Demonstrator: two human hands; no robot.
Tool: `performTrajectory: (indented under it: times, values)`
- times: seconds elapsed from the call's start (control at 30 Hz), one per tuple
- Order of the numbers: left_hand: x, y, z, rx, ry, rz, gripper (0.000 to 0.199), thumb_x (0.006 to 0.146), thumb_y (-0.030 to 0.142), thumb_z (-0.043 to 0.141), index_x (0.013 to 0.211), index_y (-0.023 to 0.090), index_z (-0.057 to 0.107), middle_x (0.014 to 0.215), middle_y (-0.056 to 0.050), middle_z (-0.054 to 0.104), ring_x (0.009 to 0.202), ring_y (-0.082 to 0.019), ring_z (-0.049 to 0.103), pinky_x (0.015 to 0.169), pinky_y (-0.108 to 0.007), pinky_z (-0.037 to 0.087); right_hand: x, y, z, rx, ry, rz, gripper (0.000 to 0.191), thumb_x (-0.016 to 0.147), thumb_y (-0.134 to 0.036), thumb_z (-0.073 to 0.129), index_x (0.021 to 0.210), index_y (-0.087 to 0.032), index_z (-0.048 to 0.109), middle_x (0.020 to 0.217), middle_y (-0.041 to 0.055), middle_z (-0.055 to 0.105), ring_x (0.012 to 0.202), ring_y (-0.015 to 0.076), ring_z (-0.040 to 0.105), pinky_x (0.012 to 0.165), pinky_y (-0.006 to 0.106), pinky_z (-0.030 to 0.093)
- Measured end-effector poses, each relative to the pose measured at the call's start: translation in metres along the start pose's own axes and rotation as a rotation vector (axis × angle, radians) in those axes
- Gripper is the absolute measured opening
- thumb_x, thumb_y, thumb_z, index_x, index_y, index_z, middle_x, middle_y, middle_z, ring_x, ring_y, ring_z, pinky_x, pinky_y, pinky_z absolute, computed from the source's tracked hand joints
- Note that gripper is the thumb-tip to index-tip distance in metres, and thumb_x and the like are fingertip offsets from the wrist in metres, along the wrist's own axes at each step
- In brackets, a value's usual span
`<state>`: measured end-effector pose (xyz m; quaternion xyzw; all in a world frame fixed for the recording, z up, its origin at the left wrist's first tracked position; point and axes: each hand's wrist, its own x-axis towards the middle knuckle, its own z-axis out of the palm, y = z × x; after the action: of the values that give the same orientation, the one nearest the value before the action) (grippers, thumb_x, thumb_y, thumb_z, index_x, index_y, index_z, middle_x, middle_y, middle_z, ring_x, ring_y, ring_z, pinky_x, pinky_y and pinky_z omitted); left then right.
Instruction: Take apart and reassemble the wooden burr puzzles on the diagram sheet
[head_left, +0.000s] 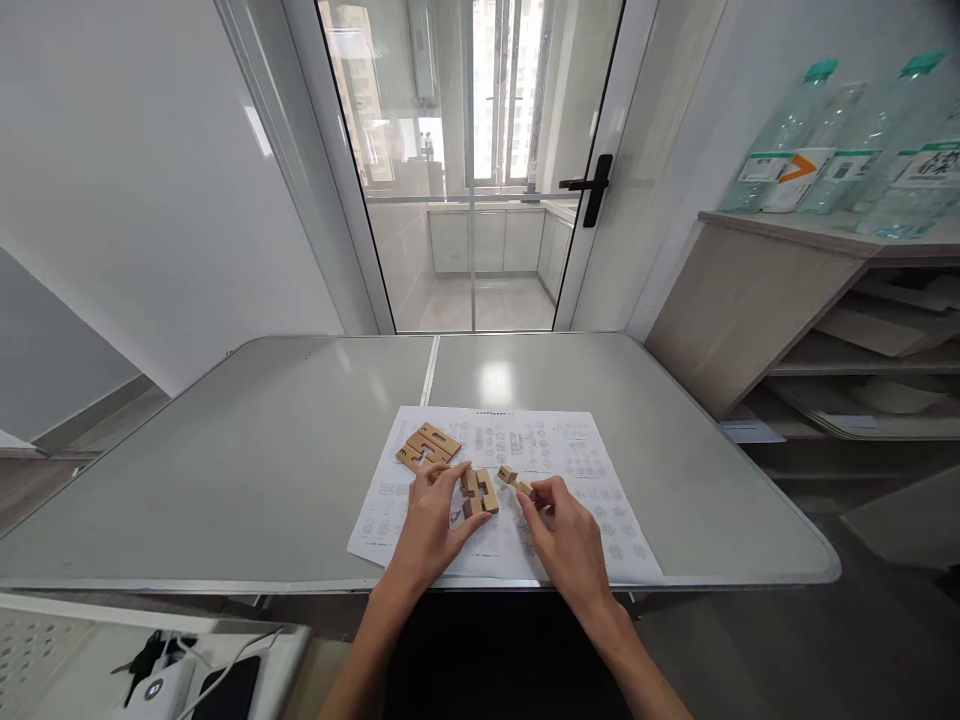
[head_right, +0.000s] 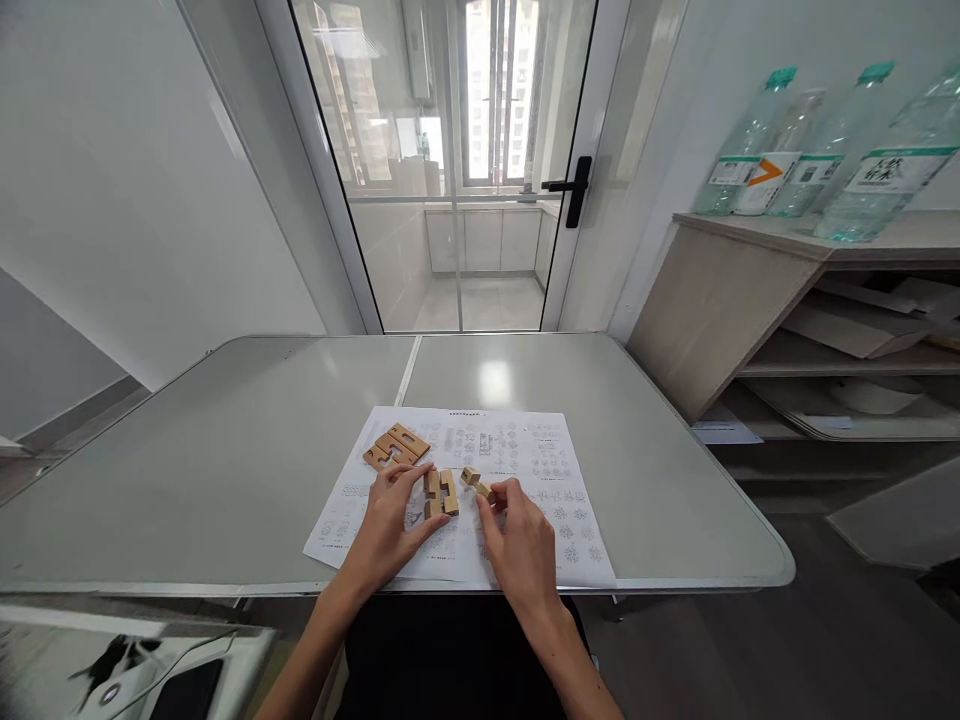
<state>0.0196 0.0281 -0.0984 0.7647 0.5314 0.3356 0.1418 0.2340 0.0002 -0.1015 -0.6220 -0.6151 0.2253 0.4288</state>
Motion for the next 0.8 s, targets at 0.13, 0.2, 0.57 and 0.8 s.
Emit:
performTrajectory:
  times: [0.13,0.2,0.57,0.8]
  values:
    - [0.007,-0.002,-0.002,0.04,-0.074,0.068,0.067,0.09,0.039,0.078,0.15,0.03,0.051,0.137,-0.013,0.063,0.135,-0.036,0.051,0.11,-0.056,0.047,0.001,-0.001,0.013,-0.121,-0.013,-0.083,0.032,0.106,-0.053,0.046,0.101,-0.024,0.058,0.094,0.0085,0.074,0.083,0.027,0.072,0.068,0.035,0.051]
    - [0.013,-0.005,-0.005,0.074,-0.11,0.112,0.066,0.091,0.041,0.078,0.15,0.031,0.051,0.136,-0.012,0.067,0.138,-0.037,0.049,0.112,-0.058,0.043,0.001,-0.002,0.017,-0.132,-0.02,-0.126,0.026,0.106,-0.048,0.048,0.103,-0.024,0.058,0.095,0.0087,0.073,0.084,0.0272,0.071,0.069,0.036,0.053]
    - [0.035,-0.031,-0.021,0.204,-0.16,0.204,0.051,0.097,0.028,0.07,0.146,0.032,0.059,0.149,-0.008,0.064,0.153,-0.037,0.036,0.117,-0.063,0.035,0.008,-0.016,0.039,-0.101,-0.144,-0.324,0.04,0.096,-0.015,0.056,0.135,-0.024,0.056,0.13,0.0131,0.067,0.12,0.0339,0.062,0.101,0.053,0.055]
    - [0.024,-0.026,-0.033,0.124,-0.08,0.207,0.051,0.1,0.021,0.059,0.149,0.031,0.053,0.152,-0.006,0.061,0.153,-0.032,0.039,0.12,-0.058,0.037,0.008,-0.016,0.032,0.035,-0.3,-0.404,0.043,0.098,-0.016,0.055,0.14,-0.024,0.057,0.145,0.0104,0.063,0.134,0.0301,0.056,0.114,0.051,0.049]
